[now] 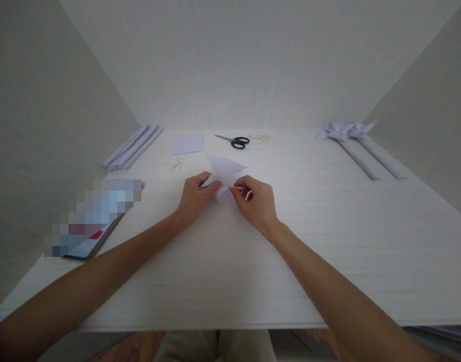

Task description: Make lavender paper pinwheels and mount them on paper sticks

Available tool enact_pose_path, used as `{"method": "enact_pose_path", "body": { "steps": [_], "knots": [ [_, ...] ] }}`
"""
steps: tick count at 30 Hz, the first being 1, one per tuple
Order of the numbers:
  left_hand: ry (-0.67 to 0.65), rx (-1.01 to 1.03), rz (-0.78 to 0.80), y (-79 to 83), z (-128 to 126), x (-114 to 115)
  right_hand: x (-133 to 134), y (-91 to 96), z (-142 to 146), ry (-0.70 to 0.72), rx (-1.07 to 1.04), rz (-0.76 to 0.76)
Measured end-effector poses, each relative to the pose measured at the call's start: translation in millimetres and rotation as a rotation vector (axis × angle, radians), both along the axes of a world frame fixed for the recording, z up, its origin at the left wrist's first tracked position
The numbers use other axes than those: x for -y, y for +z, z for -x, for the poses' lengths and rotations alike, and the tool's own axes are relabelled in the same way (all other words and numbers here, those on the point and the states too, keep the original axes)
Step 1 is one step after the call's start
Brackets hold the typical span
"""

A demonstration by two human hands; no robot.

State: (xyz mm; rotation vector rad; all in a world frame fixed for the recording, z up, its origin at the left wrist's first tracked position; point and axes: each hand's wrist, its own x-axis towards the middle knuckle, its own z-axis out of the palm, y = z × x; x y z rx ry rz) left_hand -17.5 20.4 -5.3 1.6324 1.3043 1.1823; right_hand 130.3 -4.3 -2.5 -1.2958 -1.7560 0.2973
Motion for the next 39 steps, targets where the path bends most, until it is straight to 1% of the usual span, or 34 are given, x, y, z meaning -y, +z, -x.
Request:
{"method": "enact_pose_path", "body": {
  "steps": [6, 10, 12, 15, 18, 23, 26, 29, 32, 36, 39],
  "knots": [
    [0.021, 0.026, 0.051, 1.2, -0.4, -0.1, 1.6, 4.0, -2.0, 0.034, -0.071, 0.036],
    [0.015, 0.064, 0.091, 0.4, -0.2, -0.3, 2.0, 4.6, -5.0, -0.034, -0.102, -0.112],
    [0.014, 0.089, 0.103, 0.3, 0.1, -0.1, 0.9, 3.3, -6.1, -0.057, -0.147, -0.147],
    [-0.008, 0.136, 0.112, 0.8, 0.4, 0.6, -2.5, -0.2, -7.1, -0.049, -0.217, -0.092],
    [-0.046, 0.152, 0.107, 0.8, 0.2, 1.0, -5.6, -2.3, -7.2, -0.013, -0.231, -0.016],
    [-0.126, 0.148, 0.071, -0.3, -1.4, 0.7, -4.5, -0.1, -3.7, 0.088, -0.089, 0.033],
    [-0.149, 0.112, 0.044, 0.5, -2.3, 1.0, -3.2, 0.6, -0.8, 0.131, -0.012, 0.039],
    [-0.162, 0.082, 0.028, 1.5, -2.7, 1.3, -3.8, -0.5, 0.2, 0.139, 0.014, 0.042],
    [-0.175, 0.07, 0.02, 1.9, -2.6, 1.4, -5.6, -1.8, -0.5, 0.138, -0.019, 0.078],
    [-0.175, 0.081, 0.035, 2.3, -2.5, 2.0, -8.3, -3.5, -0.9, 0.084, -0.085, 0.155],
    [-0.19, 0.08, 0.034, 1.6, -2.4, 2.0, -9.7, -4.9, -0.5, 0.062, -0.093, 0.188]
  ]
}}
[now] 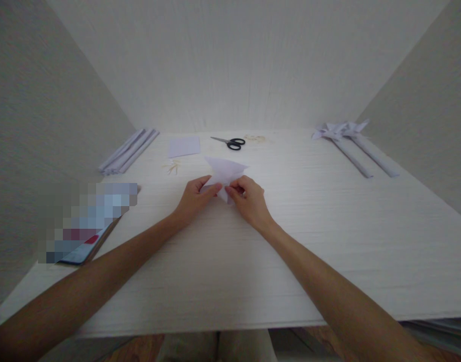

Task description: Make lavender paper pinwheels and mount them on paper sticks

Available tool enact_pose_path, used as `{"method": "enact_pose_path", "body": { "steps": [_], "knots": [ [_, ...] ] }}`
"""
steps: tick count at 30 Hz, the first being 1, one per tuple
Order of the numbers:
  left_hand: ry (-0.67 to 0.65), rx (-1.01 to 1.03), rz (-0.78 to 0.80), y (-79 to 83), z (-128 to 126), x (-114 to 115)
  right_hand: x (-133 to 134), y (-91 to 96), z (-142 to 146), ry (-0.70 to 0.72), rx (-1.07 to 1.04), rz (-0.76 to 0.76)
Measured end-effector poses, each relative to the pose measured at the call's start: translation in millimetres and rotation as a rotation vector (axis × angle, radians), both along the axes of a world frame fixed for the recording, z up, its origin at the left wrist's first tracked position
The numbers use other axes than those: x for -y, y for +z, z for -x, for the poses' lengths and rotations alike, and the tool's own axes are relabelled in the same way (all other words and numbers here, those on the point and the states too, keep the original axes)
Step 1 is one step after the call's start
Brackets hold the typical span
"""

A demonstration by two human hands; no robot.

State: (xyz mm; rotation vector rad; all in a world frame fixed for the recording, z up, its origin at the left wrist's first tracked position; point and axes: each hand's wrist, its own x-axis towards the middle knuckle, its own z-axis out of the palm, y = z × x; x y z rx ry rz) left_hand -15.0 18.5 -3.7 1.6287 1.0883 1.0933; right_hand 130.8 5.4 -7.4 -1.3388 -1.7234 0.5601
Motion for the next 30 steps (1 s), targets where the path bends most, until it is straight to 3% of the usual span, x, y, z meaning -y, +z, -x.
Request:
{"method": "enact_pose_path", "body": {
  "steps": [11, 30],
  "knots": [
    [-0.084, 0.019, -0.009, 2.4, 0.2, 2.0, 0.1, 3.0, 2.0, -0.016, -0.014, 0.08],
    [-0.003, -0.053, -0.02, -2.2, -0.8, 0.0, -0.8, 3.7, 3.3, -0.051, -0.066, 0.081]
  ]
}}
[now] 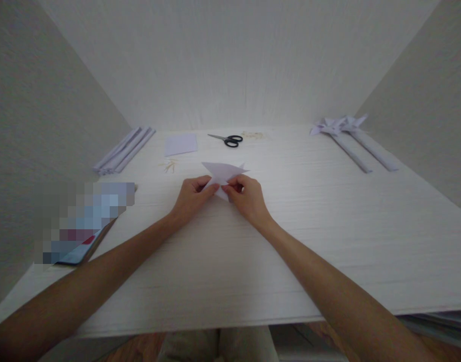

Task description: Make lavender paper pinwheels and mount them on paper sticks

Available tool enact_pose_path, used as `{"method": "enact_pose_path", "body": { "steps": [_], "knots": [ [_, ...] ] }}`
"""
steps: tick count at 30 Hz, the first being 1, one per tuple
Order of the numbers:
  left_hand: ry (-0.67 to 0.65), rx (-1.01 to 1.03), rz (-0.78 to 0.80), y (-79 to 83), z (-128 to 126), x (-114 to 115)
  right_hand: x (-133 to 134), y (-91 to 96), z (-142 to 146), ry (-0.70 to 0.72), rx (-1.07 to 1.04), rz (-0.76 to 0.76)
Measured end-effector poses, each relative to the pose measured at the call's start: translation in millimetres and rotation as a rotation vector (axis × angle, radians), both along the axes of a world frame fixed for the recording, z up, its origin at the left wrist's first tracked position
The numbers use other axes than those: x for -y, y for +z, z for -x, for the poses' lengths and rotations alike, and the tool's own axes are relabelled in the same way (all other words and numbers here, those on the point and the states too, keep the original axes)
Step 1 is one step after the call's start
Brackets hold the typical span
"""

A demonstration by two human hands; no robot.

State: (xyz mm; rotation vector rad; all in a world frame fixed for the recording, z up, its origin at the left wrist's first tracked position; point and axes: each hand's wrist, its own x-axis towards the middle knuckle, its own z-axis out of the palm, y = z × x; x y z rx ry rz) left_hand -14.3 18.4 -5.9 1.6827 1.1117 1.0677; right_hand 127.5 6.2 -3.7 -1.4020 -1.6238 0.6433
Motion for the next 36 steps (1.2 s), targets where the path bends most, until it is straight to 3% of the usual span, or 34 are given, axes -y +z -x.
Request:
{"method": "enact_pose_path", "body": {
  "steps": [36],
  "knots": [
    [0.014, -0.053, -0.014, 0.5, 1.3, -0.3, 3.2, -1.1, -0.1, 0.013, -0.058, -0.011]
  ]
}}
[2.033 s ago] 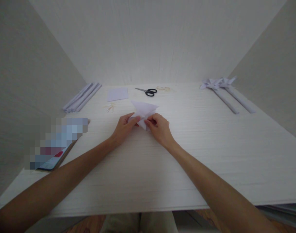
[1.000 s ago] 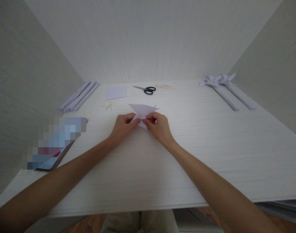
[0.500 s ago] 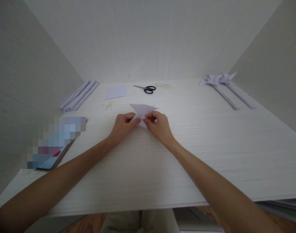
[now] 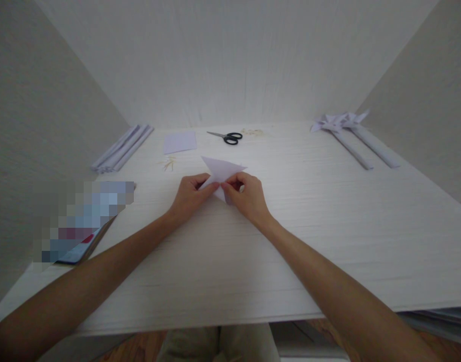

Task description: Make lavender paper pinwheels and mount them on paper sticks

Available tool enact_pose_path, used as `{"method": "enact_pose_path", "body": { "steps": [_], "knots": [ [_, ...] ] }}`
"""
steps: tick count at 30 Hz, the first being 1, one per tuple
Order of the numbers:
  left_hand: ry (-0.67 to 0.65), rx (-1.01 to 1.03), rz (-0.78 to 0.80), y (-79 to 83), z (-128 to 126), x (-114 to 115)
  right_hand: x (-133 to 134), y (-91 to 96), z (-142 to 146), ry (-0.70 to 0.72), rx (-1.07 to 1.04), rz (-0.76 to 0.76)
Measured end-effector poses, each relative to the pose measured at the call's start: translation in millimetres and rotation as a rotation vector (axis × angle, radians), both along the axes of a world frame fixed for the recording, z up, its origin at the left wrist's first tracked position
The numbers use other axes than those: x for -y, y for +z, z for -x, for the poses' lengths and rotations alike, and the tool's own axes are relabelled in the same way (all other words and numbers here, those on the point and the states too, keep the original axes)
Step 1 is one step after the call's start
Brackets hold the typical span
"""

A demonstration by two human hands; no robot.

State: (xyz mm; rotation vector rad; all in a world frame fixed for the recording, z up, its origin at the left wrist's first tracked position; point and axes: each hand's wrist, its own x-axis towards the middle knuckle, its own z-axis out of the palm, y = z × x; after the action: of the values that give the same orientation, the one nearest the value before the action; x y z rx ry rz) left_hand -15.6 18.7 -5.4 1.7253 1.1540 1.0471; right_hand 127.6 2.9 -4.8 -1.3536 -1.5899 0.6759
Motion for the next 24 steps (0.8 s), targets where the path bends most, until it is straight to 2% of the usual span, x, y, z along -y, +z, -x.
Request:
{"method": "enact_pose_path", "body": {
  "steps": [5, 8, 13, 19, 24],
  "knots": [
    [0.021, 0.011, 0.022, -0.9, 0.1, 1.0, -5.7, -8.3, -6.7, -0.235, -0.267, -0.125],
    [0.035, 0.006, 0.029, -1.1, 0.1, 1.1, -8.3, -10.5, -10.1, -0.227, -0.321, -0.175],
    [0.03, 0.003, 0.01, -1.1, -0.1, 0.6, 0.6, -2.3, -6.4, -0.136, -0.019, -0.367],
    [-0.014, 0.013, 0.043, 1.2, -0.6, 1.6, 7.5, 4.1, -7.6, -0.111, 0.165, -0.581],
    [-0.055, 0.03, 0.068, 3.1, 0.1, 1.4, 3.4, 0.0, -17.1, 0.085, 0.386, -0.66]
  ]
}}
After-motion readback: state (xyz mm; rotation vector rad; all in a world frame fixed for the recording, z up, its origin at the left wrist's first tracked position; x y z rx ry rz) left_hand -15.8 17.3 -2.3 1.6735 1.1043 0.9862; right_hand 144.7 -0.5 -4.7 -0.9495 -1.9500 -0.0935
